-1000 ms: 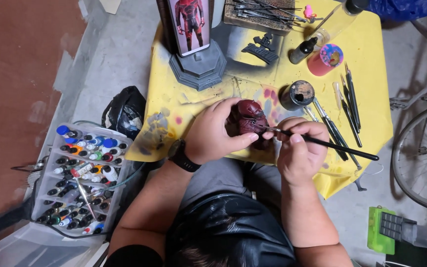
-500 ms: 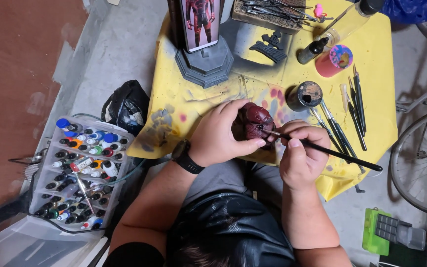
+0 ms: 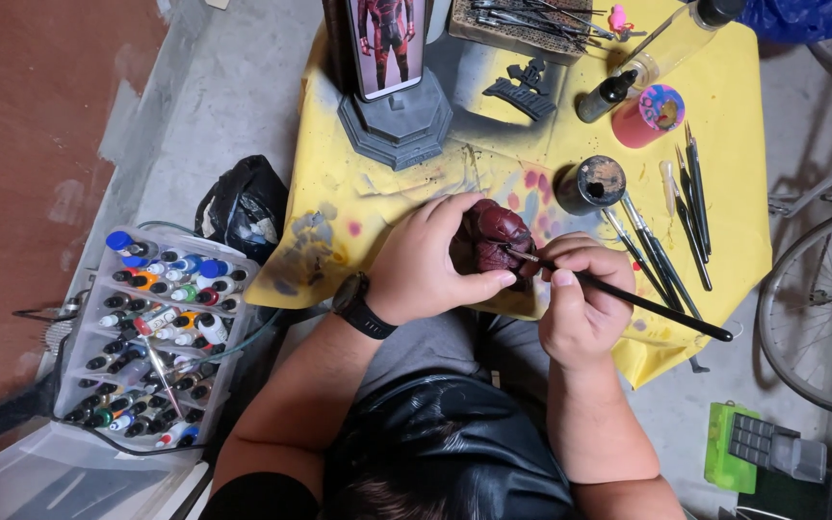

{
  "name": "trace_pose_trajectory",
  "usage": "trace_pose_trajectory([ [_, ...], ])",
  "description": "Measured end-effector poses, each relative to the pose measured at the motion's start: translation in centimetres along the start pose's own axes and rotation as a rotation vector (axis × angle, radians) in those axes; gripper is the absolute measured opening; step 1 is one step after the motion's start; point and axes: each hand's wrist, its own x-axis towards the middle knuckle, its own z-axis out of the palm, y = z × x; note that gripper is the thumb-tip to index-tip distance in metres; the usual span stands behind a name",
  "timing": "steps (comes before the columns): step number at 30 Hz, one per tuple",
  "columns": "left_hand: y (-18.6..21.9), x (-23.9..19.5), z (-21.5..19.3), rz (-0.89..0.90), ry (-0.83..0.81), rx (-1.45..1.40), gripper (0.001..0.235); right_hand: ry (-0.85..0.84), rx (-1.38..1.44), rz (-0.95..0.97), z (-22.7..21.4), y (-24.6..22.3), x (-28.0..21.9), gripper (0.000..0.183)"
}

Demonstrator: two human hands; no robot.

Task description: Painting intricate details on a small action figure using a fine-tipped paintbrush and acrylic paints while using a phone for reference.

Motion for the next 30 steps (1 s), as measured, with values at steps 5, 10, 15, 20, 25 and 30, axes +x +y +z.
trace_pose_trajectory([
  [5,0.12,0.07,-0.17,-0.003,-0.004,-0.001,0.080,-0.015,-0.011,-0.008,0.21,-0.31,0.22,0.008],
  [10,0.14,0.01,-0.17,-0.005,-0.009,-0.007,0.081,-0.026,-0.019,-0.011,0.36,-0.53,0.30,0.008],
  [15,0.02,-0.03,-0.11,-0.002,-0.008,-0.004,0.080,-0.024,-0.036,-0.019,-0.01,-0.20,0.16,0.008],
  [20,0.12,-0.01,-0.19,-0.004,-0.013,-0.003,0.080,-0.021,-0.015,-0.013,-0.16,-0.03,0.07,0.009],
  [25,0.22,0.06,-0.29,-0.003,-0.019,-0.003,0.080,-0.024,-0.011,-0.014,0.07,-0.21,0.18,0.008],
  [30,0.15,0.13,-0.34,0.001,-0.030,-0.013,0.080,-0.035,-0.039,-0.024,0.06,-0.26,0.31,0.008],
])
